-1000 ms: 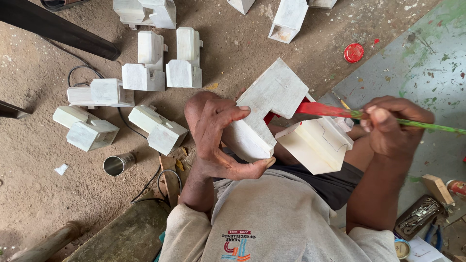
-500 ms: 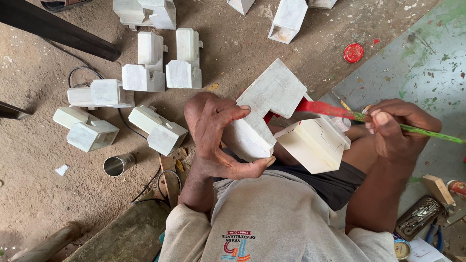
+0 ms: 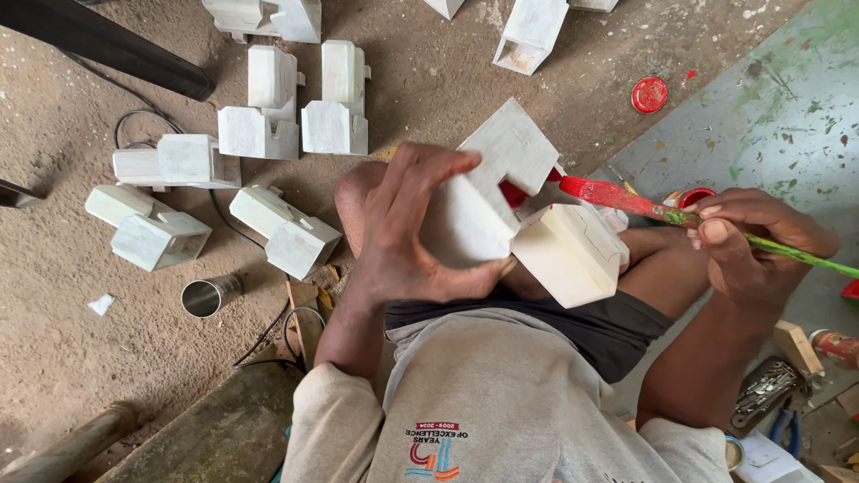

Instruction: The person sits on the floor painting small white wooden toy parts red using a paintbrush. They dip the brush into a red paint can, apply paint to recessed and edge areas of the parts, rotate the parts to reach different sides, and set finished parts down among many similar parts on the floor.

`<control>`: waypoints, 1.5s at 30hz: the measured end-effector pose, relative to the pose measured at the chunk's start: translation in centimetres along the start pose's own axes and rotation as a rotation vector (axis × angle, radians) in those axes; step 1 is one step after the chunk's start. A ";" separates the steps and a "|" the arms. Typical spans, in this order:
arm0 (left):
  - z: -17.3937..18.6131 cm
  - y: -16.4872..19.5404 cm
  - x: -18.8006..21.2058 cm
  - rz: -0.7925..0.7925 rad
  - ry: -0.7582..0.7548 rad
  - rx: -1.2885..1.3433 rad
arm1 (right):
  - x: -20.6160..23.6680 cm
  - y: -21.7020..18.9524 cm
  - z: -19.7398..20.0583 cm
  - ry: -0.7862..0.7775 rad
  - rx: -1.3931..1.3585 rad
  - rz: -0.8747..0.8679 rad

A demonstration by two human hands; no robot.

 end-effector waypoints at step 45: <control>-13.8 -15.3 -4.4 0.638 -0.397 -0.187 | 12.2 9.2 -0.6 0.513 -0.422 0.078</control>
Point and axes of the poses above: each hand's wrist, its own x-axis away from the middle knuckle, its own z-axis out of the back of the hand, y = z × x, the point moved 5 cm from there along -x, towards the middle knuckle, and after that the axes turned 14 degrees about -y, right-handed, at the moved point
